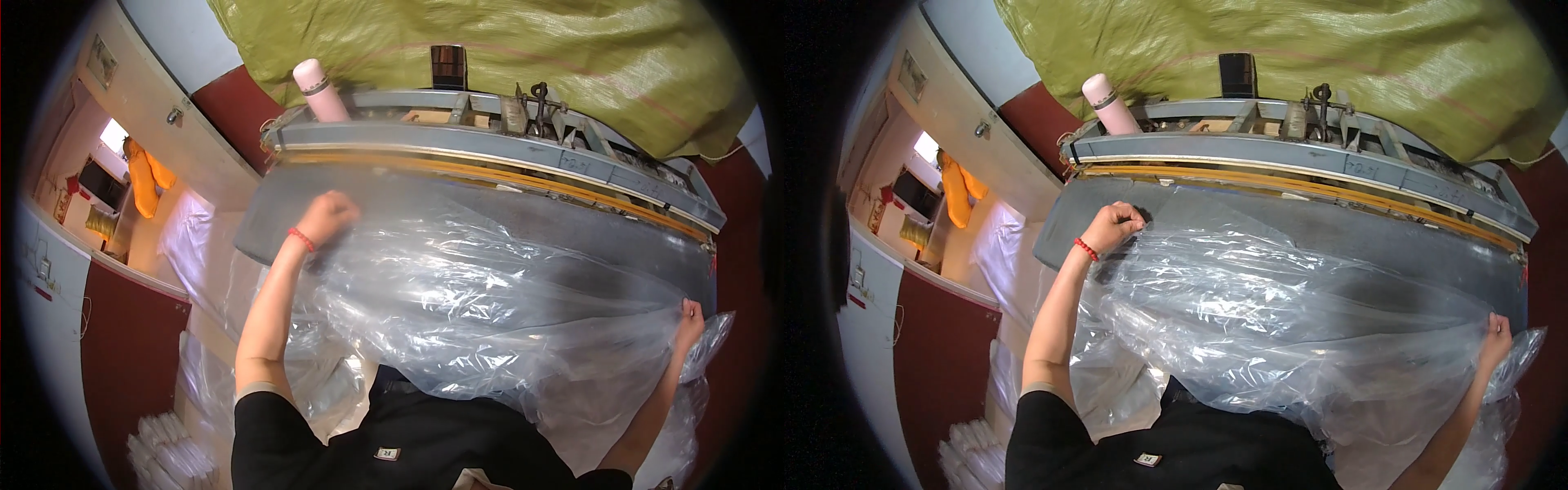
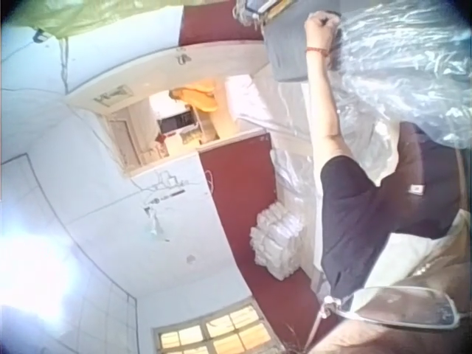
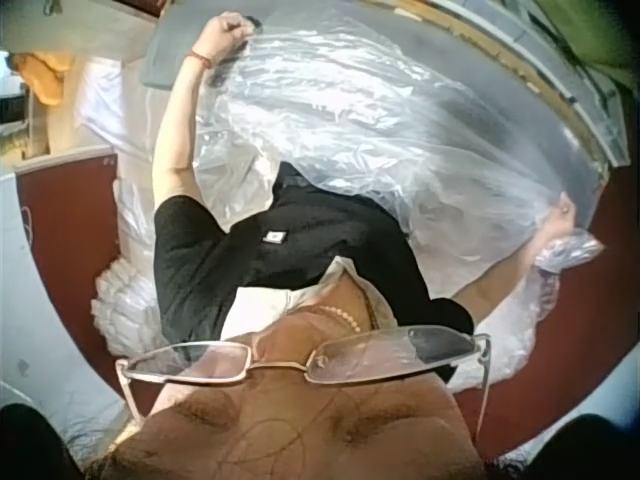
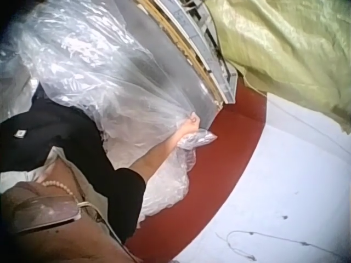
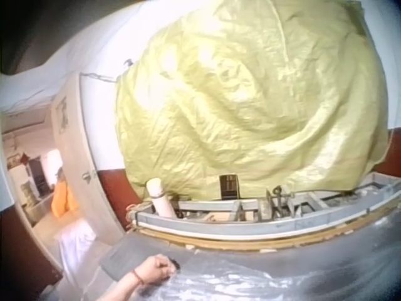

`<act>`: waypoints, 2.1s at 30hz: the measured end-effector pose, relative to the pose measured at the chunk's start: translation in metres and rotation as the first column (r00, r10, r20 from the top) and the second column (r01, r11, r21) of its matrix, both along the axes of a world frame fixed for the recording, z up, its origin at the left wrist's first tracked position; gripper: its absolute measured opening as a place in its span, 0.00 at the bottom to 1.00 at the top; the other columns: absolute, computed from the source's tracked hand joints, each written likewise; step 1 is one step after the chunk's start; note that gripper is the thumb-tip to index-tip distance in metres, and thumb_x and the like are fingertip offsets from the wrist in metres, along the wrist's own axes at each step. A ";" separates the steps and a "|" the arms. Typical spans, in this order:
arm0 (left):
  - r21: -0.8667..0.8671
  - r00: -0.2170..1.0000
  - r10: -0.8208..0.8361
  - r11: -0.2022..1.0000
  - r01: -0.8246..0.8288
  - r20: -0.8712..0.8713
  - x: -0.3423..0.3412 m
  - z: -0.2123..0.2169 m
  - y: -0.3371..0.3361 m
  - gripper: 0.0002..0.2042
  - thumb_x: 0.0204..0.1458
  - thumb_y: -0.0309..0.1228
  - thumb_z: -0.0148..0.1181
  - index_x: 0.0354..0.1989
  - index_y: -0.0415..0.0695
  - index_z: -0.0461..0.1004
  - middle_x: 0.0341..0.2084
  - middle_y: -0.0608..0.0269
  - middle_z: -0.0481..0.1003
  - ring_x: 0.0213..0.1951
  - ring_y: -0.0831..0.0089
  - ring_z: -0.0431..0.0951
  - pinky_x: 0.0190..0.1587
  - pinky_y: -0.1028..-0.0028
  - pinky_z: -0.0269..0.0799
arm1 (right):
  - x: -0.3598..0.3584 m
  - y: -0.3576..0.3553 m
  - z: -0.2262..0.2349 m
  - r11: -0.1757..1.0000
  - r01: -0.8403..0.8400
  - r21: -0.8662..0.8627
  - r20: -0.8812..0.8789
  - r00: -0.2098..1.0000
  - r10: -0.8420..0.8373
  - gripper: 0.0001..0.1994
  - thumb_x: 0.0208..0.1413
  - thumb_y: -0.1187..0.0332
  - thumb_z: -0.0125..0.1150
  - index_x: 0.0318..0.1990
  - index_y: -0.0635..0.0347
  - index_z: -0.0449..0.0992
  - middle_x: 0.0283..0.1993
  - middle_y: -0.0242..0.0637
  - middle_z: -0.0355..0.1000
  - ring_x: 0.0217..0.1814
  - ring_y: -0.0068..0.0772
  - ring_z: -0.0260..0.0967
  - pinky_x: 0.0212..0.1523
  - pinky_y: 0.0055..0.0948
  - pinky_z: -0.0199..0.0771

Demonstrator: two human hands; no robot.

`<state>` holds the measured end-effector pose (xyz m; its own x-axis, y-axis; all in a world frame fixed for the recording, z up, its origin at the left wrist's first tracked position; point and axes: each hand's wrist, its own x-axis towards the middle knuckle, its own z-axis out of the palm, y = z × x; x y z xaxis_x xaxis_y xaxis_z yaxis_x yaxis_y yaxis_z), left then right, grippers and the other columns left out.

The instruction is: The person repeatedly pulls and aligns plastic film over a work surface, presses the sealing bar down to heat seal the sheets, and smooths out the plastic by hand.

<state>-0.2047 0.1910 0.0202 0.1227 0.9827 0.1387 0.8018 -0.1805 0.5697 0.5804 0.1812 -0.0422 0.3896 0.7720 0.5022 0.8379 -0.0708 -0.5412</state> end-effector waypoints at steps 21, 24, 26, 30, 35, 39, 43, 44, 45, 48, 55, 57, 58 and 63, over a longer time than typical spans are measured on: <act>0.288 0.882 0.432 0.883 -0.371 -0.190 0.071 -0.023 0.070 0.06 0.40 0.32 0.59 0.25 0.44 0.74 0.22 0.58 0.74 0.30 0.61 0.74 0.34 0.66 0.67 | 0.018 0.006 -0.006 0.994 0.060 0.090 -0.042 0.998 -0.056 0.11 0.50 0.65 0.55 0.25 0.66 0.69 0.19 0.30 0.64 0.24 0.19 0.56 0.29 0.20 0.60; 0.361 0.885 0.460 0.838 -0.409 -0.065 0.055 -0.039 0.078 0.06 0.45 0.32 0.53 0.27 0.42 0.70 0.23 0.51 0.72 0.27 0.55 0.72 0.32 0.65 0.67 | 0.032 0.024 -0.010 0.990 0.001 0.138 -0.298 0.954 0.040 0.10 0.51 0.66 0.55 0.25 0.63 0.70 0.22 0.26 0.65 0.26 0.16 0.56 0.29 0.17 0.59; 0.489 0.849 0.486 0.701 -0.519 0.206 0.042 -0.046 0.086 0.07 0.50 0.31 0.46 0.26 0.41 0.65 0.17 0.56 0.69 0.20 0.63 0.70 0.23 0.67 0.64 | 0.024 0.046 -0.009 0.974 0.012 0.228 -0.557 0.822 0.121 0.07 0.51 0.66 0.54 0.29 0.61 0.71 0.23 0.25 0.64 0.26 0.15 0.57 0.28 0.15 0.58; 0.481 0.751 0.465 0.579 -0.658 0.468 0.039 -0.043 0.088 0.07 0.51 0.31 0.45 0.26 0.41 0.64 0.17 0.65 0.64 0.22 0.79 0.63 0.26 0.77 0.62 | -0.015 0.087 0.005 0.941 0.021 0.339 -0.406 0.905 0.126 0.06 0.52 0.66 0.53 0.31 0.59 0.69 0.23 0.25 0.63 0.25 0.13 0.55 0.27 0.15 0.57; 0.350 0.669 0.419 0.615 -0.706 0.614 -0.023 -0.070 0.097 0.09 0.53 0.32 0.46 0.24 0.42 0.64 0.16 0.70 0.64 0.18 0.83 0.59 0.21 0.81 0.58 | -0.063 0.152 -0.012 0.931 -0.110 0.349 -0.403 0.879 0.255 0.07 0.52 0.67 0.53 0.28 0.60 0.67 0.22 0.23 0.61 0.24 0.13 0.54 0.26 0.15 0.56; 0.286 0.632 0.384 0.653 -0.701 0.673 -0.027 -0.071 0.109 0.09 0.52 0.32 0.48 0.23 0.41 0.64 0.15 0.71 0.63 0.18 0.84 0.59 0.20 0.82 0.56 | -0.073 0.168 -0.010 0.944 -0.073 0.322 -0.556 0.793 0.251 0.07 0.50 0.68 0.55 0.27 0.60 0.67 0.20 0.22 0.61 0.23 0.13 0.55 0.26 0.14 0.57; 0.227 0.597 0.417 0.657 -0.719 0.685 -0.025 -0.068 0.108 0.09 0.49 0.32 0.51 0.22 0.41 0.65 0.14 0.71 0.63 0.16 0.84 0.60 0.20 0.83 0.57 | -0.078 0.175 -0.012 0.928 0.027 0.372 -0.405 0.904 0.136 0.08 0.48 0.67 0.57 0.26 0.60 0.66 0.19 0.23 0.61 0.21 0.13 0.54 0.24 0.14 0.57; 0.231 0.586 0.403 0.650 -0.724 0.703 -0.024 -0.068 0.108 0.09 0.49 0.32 0.52 0.23 0.41 0.64 0.13 0.71 0.63 0.16 0.84 0.60 0.20 0.82 0.58 | -0.074 0.176 -0.014 0.926 0.038 0.375 -0.397 0.910 0.123 0.08 0.48 0.67 0.57 0.26 0.60 0.65 0.19 0.24 0.61 0.21 0.13 0.55 0.24 0.14 0.58; 0.226 0.583 0.407 0.649 -0.726 0.703 -0.018 -0.066 0.110 0.09 0.49 0.32 0.52 0.23 0.41 0.64 0.13 0.71 0.63 0.16 0.84 0.60 0.20 0.82 0.58 | -0.069 0.175 -0.015 0.924 0.050 0.378 -0.385 0.917 0.107 0.08 0.47 0.68 0.57 0.25 0.60 0.65 0.19 0.25 0.62 0.20 0.14 0.55 0.24 0.15 0.58; 0.240 0.523 0.487 0.529 -0.814 0.700 -0.017 -0.059 0.111 0.07 0.49 0.30 0.50 0.24 0.40 0.63 0.16 0.68 0.65 0.18 0.82 0.62 0.21 0.82 0.59 | -0.060 0.171 -0.007 0.931 0.071 0.358 -0.482 0.868 0.119 0.05 0.47 0.70 0.54 0.26 0.60 0.65 0.19 0.27 0.62 0.19 0.15 0.57 0.23 0.16 0.59; 0.012 0.151 0.270 0.455 -0.891 0.951 -0.048 -0.066 0.105 0.06 0.50 0.27 0.43 0.25 0.36 0.63 0.24 0.58 0.67 0.28 0.71 0.68 0.34 0.74 0.66 | -0.087 0.155 0.015 0.943 0.047 0.328 -0.707 0.675 0.212 0.04 0.48 0.70 0.53 0.27 0.60 0.67 0.19 0.28 0.64 0.19 0.17 0.57 0.22 0.16 0.56; -0.128 0.012 0.192 0.701 -0.702 0.981 -0.058 -0.063 0.098 0.05 0.50 0.26 0.44 0.31 0.37 0.64 0.27 0.60 0.69 0.30 0.68 0.69 0.37 0.73 0.66 | -0.084 0.149 0.015 0.942 -0.034 0.333 -0.570 0.789 0.230 0.05 0.49 0.70 0.53 0.26 0.61 0.67 0.19 0.28 0.63 0.19 0.17 0.57 0.22 0.15 0.56; -0.130 0.009 0.190 0.705 -0.697 0.982 -0.048 -0.055 0.093 0.05 0.50 0.26 0.44 0.31 0.37 0.64 0.27 0.60 0.69 0.30 0.68 0.69 0.37 0.73 0.66 | -0.085 0.142 0.019 0.943 -0.110 0.313 -0.416 0.877 0.240 0.07 0.49 0.69 0.53 0.25 0.63 0.68 0.18 0.28 0.62 0.19 0.18 0.56 0.23 0.15 0.55; 0.455 0.830 0.558 0.733 -0.505 0.022 -0.029 -0.039 0.037 0.14 0.48 0.35 0.51 0.34 0.34 0.68 0.31 0.50 0.70 0.35 0.60 0.69 0.40 0.67 0.64 | -0.104 0.052 0.067 0.935 -0.169 0.313 0.049 0.986 0.162 0.12 0.50 0.70 0.54 0.20 0.69 0.65 0.16 0.34 0.55 0.19 0.22 0.50 0.22 0.22 0.53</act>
<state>-0.2337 0.2284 -0.0190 -0.3620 0.7352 0.5731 0.8917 0.0937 0.4429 0.4763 0.2334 0.0248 0.2560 0.6253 0.7372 0.8354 0.2406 -0.4941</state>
